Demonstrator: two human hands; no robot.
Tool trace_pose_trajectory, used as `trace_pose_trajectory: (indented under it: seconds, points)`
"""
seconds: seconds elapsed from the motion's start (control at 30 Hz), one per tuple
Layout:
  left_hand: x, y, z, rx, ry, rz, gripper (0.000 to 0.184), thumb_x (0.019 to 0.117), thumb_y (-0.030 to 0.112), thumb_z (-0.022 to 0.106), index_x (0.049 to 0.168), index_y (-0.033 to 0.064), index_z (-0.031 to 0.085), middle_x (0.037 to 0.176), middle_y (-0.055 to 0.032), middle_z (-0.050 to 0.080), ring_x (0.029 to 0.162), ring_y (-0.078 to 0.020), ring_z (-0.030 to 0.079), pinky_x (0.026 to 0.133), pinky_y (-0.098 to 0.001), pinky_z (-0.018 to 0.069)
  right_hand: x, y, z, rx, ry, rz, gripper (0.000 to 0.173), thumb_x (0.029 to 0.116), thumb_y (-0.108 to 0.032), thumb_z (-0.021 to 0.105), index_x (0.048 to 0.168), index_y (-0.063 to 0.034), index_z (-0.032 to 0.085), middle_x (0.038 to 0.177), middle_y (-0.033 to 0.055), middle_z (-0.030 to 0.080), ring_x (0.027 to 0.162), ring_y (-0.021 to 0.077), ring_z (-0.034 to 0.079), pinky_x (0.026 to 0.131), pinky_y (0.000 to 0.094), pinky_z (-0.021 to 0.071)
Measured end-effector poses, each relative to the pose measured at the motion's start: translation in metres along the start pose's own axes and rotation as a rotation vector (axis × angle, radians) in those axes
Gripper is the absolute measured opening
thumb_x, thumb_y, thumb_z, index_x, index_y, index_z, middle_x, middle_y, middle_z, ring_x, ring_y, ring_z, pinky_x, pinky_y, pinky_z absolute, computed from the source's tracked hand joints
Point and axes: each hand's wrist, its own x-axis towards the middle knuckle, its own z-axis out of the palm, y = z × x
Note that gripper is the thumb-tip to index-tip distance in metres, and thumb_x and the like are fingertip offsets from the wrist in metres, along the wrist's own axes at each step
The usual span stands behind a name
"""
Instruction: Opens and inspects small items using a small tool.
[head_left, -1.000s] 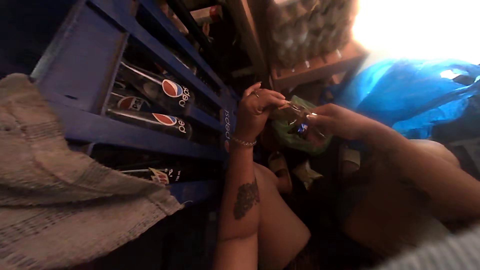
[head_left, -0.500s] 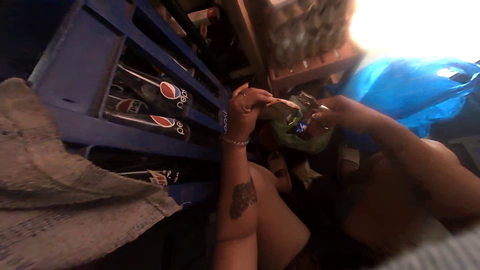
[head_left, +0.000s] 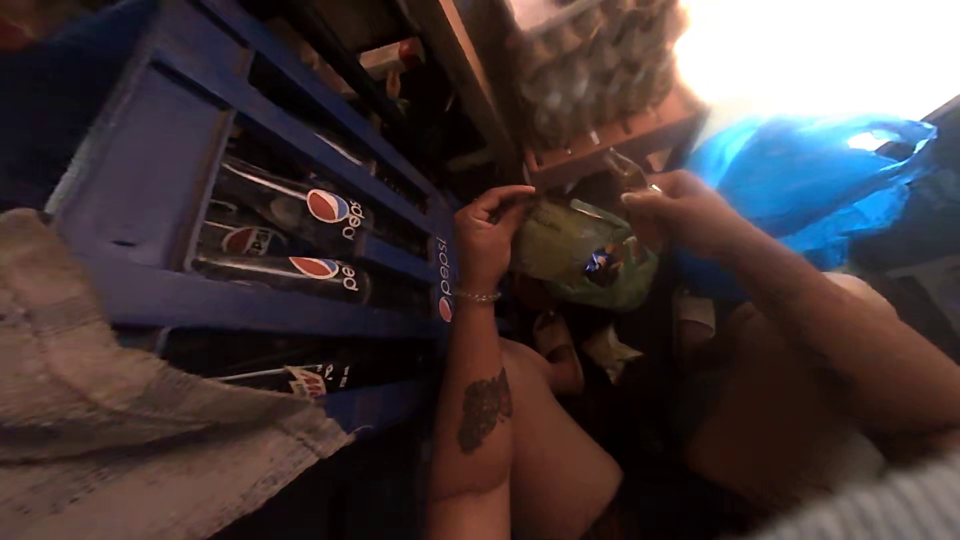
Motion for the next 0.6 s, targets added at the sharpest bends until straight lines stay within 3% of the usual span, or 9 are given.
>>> trace_pose_trajectory:
  seconds: [0.03,0.1,0.17,0.2,0.23,0.33,0.4,0.5,0.6]
  points:
    - [-0.001,0.000,0.000,0.006,0.006,0.000,0.017,0.0931,-0.001,0.068,0.110,-0.0027,0.072,0.102,-0.0028,0.074,0.091,-0.0009,0.069,0.085,-0.0195,0.0571,0.000,-0.002,0.004,0.009,0.039,-0.013,0.028,0.1039,-0.022,0.053,0.079,-0.0126,0.061,0.055,-0.0052,0.053,0.041,0.0029,0.047,0.039,0.0188,0.0413]
    - [-0.001,0.000,0.000,0.023,0.015,-0.001,0.017,0.0929,-0.002,0.068,0.109,-0.0025,0.072,0.102,-0.0027,0.074,0.089,-0.0001,0.068,0.084,-0.0185,0.0570,0.000,-0.004,0.006,0.030,0.054,-0.046,0.025,0.1039,-0.021,0.053,0.081,-0.0129,0.060,0.056,-0.0053,0.054,0.042,0.0033,0.048,0.041,0.0191,0.0437]
    - [-0.001,0.001,-0.002,0.054,0.020,-0.008,0.017,0.0935,-0.001,0.067,0.109,-0.0012,0.073,0.102,-0.0033,0.075,0.089,-0.0006,0.069,0.083,-0.0186,0.0571,0.001,0.001,0.001,0.022,-0.002,-0.077,0.015,0.1031,-0.017,0.053,0.093,-0.0124,0.063,0.068,-0.0039,0.064,0.057,0.0047,0.061,0.055,0.0210,0.0540]
    - [-0.003,0.002,-0.003,0.080,0.013,-0.018,0.017,0.0942,-0.001,0.067,0.110,0.0000,0.073,0.103,-0.0036,0.074,0.089,-0.0014,0.068,0.083,-0.0190,0.0569,0.001,0.004,0.000,0.016,-0.029,-0.081,0.012,0.1028,-0.016,0.053,0.096,-0.0121,0.062,0.073,-0.0036,0.065,0.062,0.0048,0.061,0.059,0.0210,0.0536]
    - [-0.005,0.005,-0.005,0.119,-0.002,-0.029,0.018,0.0954,0.001,0.067,0.112,0.0012,0.073,0.105,-0.0041,0.074,0.089,-0.0023,0.068,0.083,-0.0196,0.0565,0.002,0.005,0.001,0.014,-0.019,-0.082,0.013,0.1032,-0.016,0.053,0.095,-0.0124,0.062,0.073,-0.0043,0.063,0.061,0.0039,0.059,0.058,0.0202,0.0522]
    - [-0.007,0.006,-0.007,0.174,-0.007,-0.042,0.018,0.0954,0.003,0.068,0.113,0.0028,0.073,0.106,-0.0051,0.074,0.091,-0.0043,0.069,0.084,-0.0215,0.0566,0.003,0.003,0.008,0.024,0.114,-0.082,0.030,0.1048,-0.025,0.051,0.078,-0.0129,0.058,0.054,-0.0057,0.052,0.042,0.0026,0.046,0.041,0.0190,0.0410]
    - [-0.004,0.005,-0.007,0.161,0.012,-0.053,0.017,0.0952,0.004,0.069,0.112,0.0029,0.074,0.105,-0.0042,0.074,0.090,-0.0031,0.069,0.083,-0.0208,0.0567,0.005,0.002,0.007,0.049,0.146,-0.091,0.029,0.1052,-0.023,0.051,0.080,-0.0119,0.057,0.054,-0.0052,0.051,0.042,0.0030,0.046,0.041,0.0189,0.0411]
    - [-0.004,0.003,-0.008,0.159,0.023,-0.052,0.018,0.0949,0.003,0.068,0.112,0.0017,0.074,0.107,-0.0049,0.074,0.093,-0.0032,0.069,0.085,-0.0207,0.0570,0.006,0.008,-0.001,0.028,0.104,-0.096,0.014,0.1051,-0.016,0.051,0.096,-0.0109,0.060,0.070,-0.0040,0.064,0.059,0.0047,0.060,0.058,0.0214,0.0532]
    - [-0.008,0.007,-0.008,0.205,-0.016,-0.075,0.022,0.0954,0.002,0.068,0.117,0.0022,0.072,0.113,-0.0093,0.073,0.095,-0.0091,0.070,0.087,-0.0260,0.0578,0.005,0.005,0.004,0.083,0.159,-0.066,0.028,0.1053,-0.021,0.051,0.079,-0.0122,0.058,0.056,-0.0059,0.053,0.044,0.0023,0.047,0.043,0.0187,0.0436]
